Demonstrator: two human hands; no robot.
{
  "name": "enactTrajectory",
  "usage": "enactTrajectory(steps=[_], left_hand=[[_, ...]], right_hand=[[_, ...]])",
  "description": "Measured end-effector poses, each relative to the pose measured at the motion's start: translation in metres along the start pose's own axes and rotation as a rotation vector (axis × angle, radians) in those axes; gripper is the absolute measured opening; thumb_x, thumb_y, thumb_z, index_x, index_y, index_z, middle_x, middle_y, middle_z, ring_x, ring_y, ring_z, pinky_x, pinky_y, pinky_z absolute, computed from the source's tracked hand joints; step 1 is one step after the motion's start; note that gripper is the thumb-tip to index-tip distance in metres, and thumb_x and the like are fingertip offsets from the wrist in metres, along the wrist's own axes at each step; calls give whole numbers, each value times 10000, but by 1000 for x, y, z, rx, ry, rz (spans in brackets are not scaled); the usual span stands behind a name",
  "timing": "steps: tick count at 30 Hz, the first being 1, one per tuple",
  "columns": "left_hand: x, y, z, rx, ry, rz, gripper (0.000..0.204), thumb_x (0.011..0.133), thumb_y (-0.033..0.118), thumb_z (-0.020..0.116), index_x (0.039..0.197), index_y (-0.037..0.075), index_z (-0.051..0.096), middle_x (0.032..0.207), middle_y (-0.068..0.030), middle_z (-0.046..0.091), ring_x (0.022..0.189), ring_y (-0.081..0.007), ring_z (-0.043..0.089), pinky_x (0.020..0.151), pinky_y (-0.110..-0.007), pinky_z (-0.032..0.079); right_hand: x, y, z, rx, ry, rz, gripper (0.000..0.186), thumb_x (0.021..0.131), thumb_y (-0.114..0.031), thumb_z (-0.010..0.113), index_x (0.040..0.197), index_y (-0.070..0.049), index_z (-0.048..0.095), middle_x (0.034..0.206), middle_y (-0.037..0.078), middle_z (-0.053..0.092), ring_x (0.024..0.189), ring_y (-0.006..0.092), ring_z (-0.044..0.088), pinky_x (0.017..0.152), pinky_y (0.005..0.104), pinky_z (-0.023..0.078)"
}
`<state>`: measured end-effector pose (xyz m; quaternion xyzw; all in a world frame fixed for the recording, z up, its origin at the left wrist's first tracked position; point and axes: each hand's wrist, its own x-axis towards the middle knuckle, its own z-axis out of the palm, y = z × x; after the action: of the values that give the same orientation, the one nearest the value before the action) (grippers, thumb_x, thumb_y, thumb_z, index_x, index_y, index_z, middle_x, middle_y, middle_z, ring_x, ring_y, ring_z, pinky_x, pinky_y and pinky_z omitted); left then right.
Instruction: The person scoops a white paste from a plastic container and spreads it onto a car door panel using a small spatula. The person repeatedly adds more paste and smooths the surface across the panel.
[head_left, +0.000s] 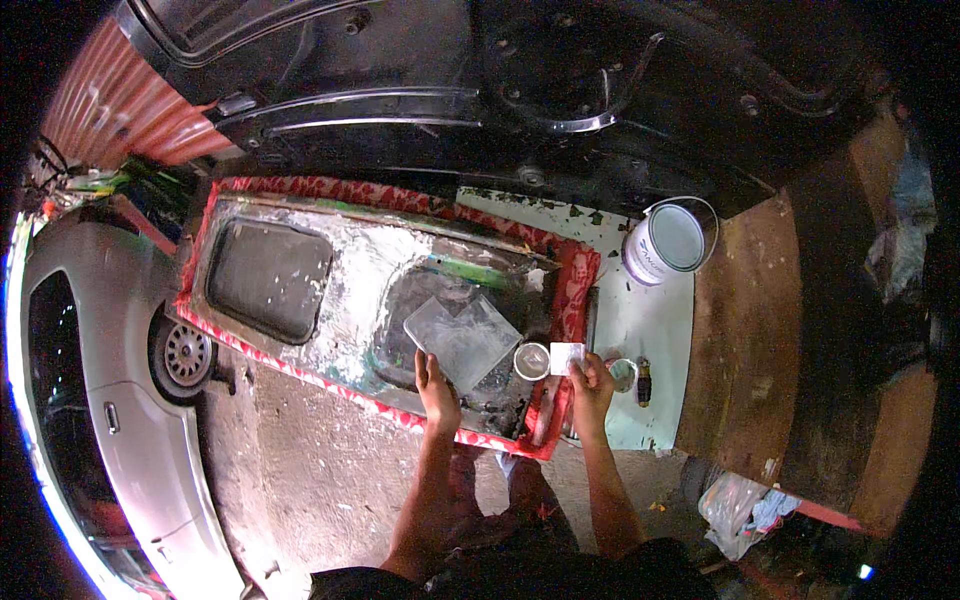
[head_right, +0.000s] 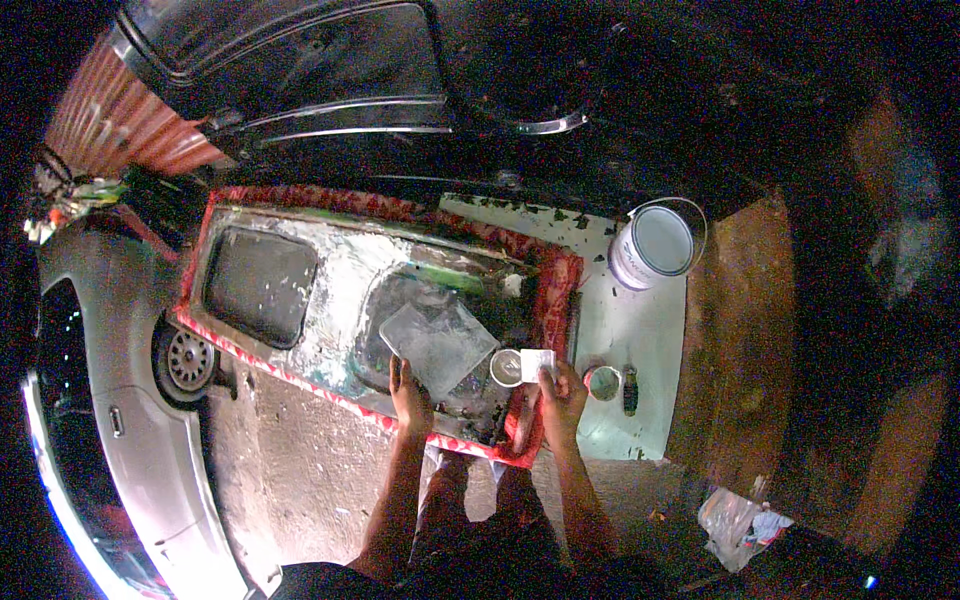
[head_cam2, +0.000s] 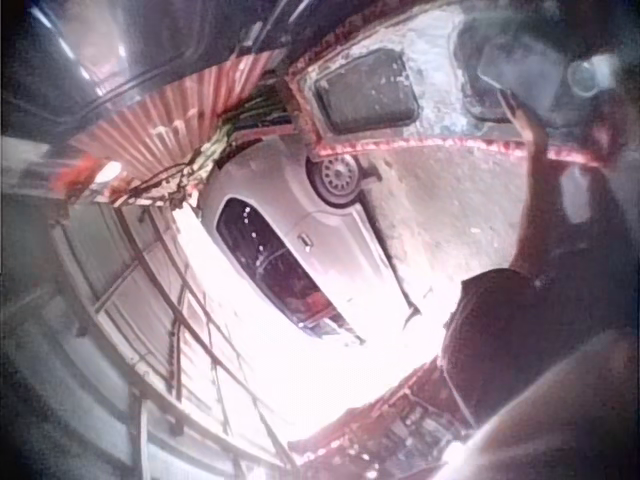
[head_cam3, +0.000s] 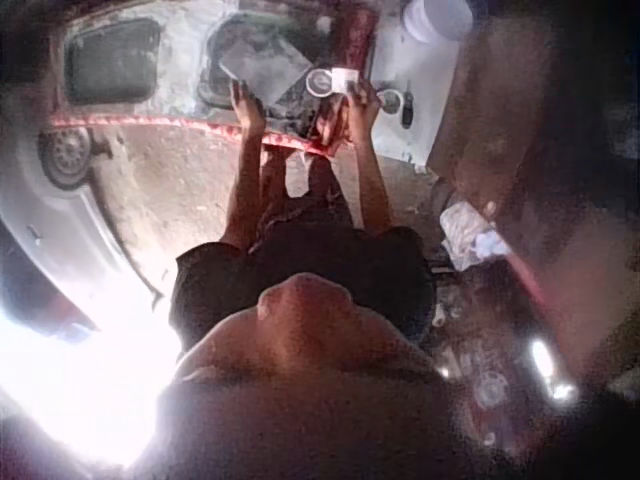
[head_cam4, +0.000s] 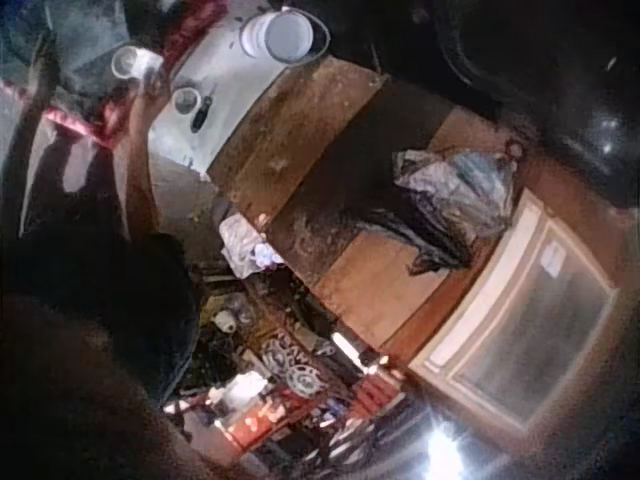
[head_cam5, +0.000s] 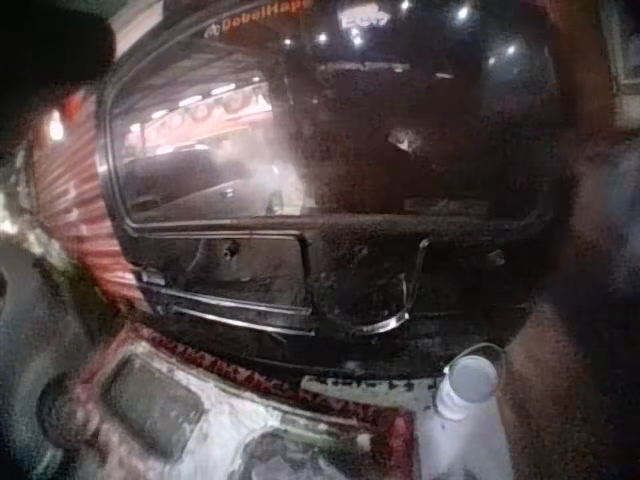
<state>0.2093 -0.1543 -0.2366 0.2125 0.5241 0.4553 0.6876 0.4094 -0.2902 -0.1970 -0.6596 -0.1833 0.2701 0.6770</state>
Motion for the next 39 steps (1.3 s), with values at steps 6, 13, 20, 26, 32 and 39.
enactTrajectory(steps=[6,13,20,26,32,39], left_hand=[[-3,-24,-3,357,163,402,633,1005,109,542,1555,45,235,1536,-188,324,1391,-300,353,1144,-397,265],[-64,-15,87,759,-315,811,410,838,-17,581,1247,-30,555,1164,-248,589,1125,-429,547,1009,-467,412],[-104,-108,149,916,-774,738,539,760,-78,613,1282,19,522,1190,-231,576,1104,-431,555,923,-470,463],[-103,-162,155,1064,-849,589,794,724,-84,662,1444,43,352,1406,-218,435,1274,-428,455,1058,-456,420],[-84,-198,154,1016,-820,533,892,672,88,839,1440,81,385,1333,-171,562,1191,-365,578,1009,-424,484],[-116,-155,167,908,-772,508,754,612,53,874,1272,52,510,1239,-174,575,1172,-373,565,981,-434,487]], right_hand=[[13,-4,-13,50,46,18,224,905,-51,691,1114,12,640,1040,67,696,954,135,636,849,278,493],[12,-9,-75,27,193,67,248,896,-82,697,1119,16,645,1022,43,679,938,114,606,847,266,477],[5,14,-146,20,343,49,300,894,-113,704,1160,10,639,995,35,672,857,111,597,775,280,472],[6,22,-174,1,368,87,227,878,-69,707,1080,17,651,940,8,633,862,100,558,797,261,460],[6,35,-171,-54,365,107,219,882,-41,709,1078,13,625,868,-21,568,803,69,514,749,238,461],[2,-9,-156,-283,298,11,298,828,-22,743,1091,1,604,822,50,645,660,98,569,616,274,503]])
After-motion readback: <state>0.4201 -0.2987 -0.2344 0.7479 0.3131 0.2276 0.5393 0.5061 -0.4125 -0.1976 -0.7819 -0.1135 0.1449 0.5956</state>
